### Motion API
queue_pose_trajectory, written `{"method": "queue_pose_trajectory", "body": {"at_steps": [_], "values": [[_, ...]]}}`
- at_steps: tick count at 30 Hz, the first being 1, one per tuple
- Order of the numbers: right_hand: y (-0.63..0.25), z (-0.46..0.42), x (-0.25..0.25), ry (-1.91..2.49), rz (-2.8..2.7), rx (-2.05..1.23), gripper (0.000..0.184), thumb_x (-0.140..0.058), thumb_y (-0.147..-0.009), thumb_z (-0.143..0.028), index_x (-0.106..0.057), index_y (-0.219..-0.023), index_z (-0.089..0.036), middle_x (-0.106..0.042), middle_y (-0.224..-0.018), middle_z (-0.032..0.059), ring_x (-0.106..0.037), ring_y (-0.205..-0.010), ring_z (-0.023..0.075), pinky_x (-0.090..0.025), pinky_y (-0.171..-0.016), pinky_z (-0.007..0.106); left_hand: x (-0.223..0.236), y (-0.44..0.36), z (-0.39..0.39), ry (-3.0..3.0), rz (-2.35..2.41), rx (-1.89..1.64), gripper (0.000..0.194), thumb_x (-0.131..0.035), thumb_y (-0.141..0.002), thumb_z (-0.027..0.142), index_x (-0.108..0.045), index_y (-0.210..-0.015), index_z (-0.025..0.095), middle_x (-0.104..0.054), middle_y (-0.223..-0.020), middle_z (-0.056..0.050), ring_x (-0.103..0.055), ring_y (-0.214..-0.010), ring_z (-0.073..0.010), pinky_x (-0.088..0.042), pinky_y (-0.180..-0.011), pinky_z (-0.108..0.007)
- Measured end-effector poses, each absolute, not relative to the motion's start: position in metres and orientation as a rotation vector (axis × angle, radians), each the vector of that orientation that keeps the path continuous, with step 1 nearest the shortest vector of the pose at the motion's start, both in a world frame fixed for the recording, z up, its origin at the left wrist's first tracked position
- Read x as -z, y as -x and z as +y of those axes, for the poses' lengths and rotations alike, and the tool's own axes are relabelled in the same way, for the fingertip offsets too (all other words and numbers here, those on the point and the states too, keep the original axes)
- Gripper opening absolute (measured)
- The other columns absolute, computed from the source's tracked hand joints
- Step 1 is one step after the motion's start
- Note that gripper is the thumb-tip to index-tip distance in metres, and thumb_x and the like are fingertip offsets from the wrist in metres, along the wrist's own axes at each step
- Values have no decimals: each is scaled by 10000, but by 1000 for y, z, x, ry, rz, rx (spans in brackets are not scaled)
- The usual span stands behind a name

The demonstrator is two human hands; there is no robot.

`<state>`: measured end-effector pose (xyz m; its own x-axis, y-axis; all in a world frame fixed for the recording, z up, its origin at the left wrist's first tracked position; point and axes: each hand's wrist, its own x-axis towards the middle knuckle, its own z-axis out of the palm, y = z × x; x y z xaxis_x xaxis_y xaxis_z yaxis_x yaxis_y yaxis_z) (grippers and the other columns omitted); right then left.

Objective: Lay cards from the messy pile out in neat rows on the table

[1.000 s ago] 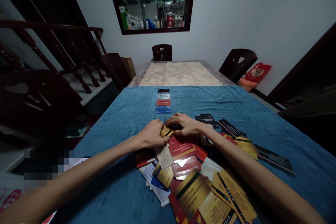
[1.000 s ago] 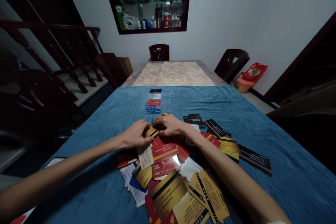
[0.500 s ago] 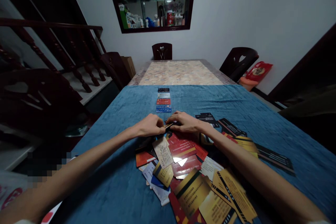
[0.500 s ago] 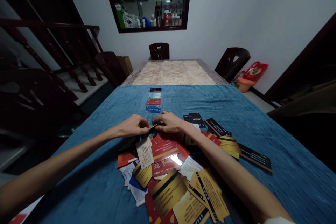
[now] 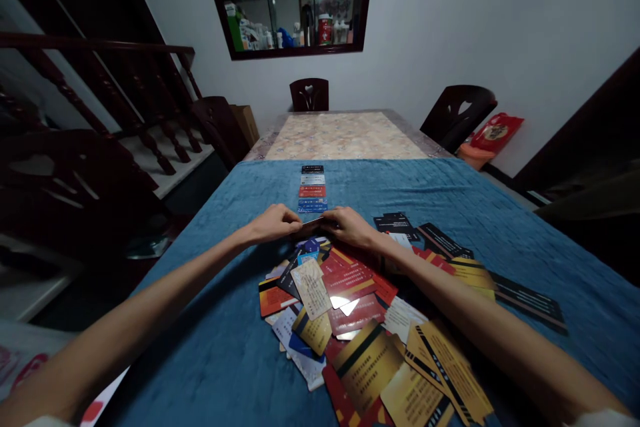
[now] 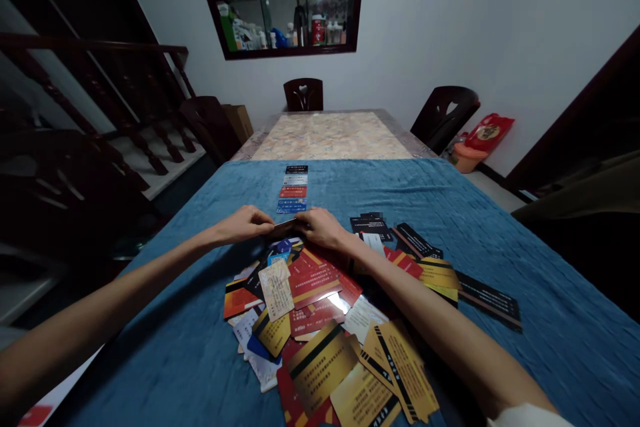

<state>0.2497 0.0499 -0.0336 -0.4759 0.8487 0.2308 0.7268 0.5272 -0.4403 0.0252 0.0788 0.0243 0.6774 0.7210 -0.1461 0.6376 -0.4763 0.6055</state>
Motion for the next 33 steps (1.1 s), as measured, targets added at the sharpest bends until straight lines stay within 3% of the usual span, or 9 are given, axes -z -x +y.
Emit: {"method": "queue_pose_trajectory", "body": {"at_steps": [5, 10, 16, 27, 33], "values": [[-247, 51, 37, 1375, -2333, -322, 224, -567, -921, -259, -699, -1090, -194, -737, -981, 95, -649, -862, 208, -421, -724, 260, -18, -20, 85, -2243, 1083, -228, 371, -507, -746, 395, -751, -724, 116, -540, -562, 9, -442, -576, -116, -328, -534, -214], [-246, 53, 42, 1423, -2303, -304, 425, -595, -859, -186, -604, -1284, -199, -721, -1073, 114, -657, -944, 238, -453, -784, 289, -10, -14, 93, -2200, 1076, -264, 382, -540, -736, 397, -784, -827, 118, -641, -646, -10, -531, -641, -144, -411, -586, -217], [-246, 53, 47, 1376, -2289, -334, 574, -587, -818, -135, -505, -1381, -208, -709, -1093, 103, -659, -965, 235, -470, -828, 303, 0, -9, 101, -2147, 1053, -260, 442, -555, -705, 357, -775, -994, 105, -706, -750, -29, -602, -715, -173, -483, -662, -241], [-244, 51, 47, 1356, -2294, -302, 560, -565, -811, -106, -516, -1364, -186, -698, -1059, 110, -642, -939, 240, -469, -824, 326, 5, -11, 98, -2188, 1065, -274, 413, -552, -680, 317, -765, -974, 120, -695, -761, 3, -616, -778, -183, -489, -683, -225], [-244, 48, 38, 1299, -2281, -151, 570, -562, -816, -116, -487, -1376, -190, -597, -1271, 132, -549, -1121, 260, -455, -926, 389, 4, -14, 98, -2142, 1067, -386, 369, -550, -683, 299, -754, -932, 117, -719, -809, -13, -639, -792, -196, -510, -687, -240]]}}
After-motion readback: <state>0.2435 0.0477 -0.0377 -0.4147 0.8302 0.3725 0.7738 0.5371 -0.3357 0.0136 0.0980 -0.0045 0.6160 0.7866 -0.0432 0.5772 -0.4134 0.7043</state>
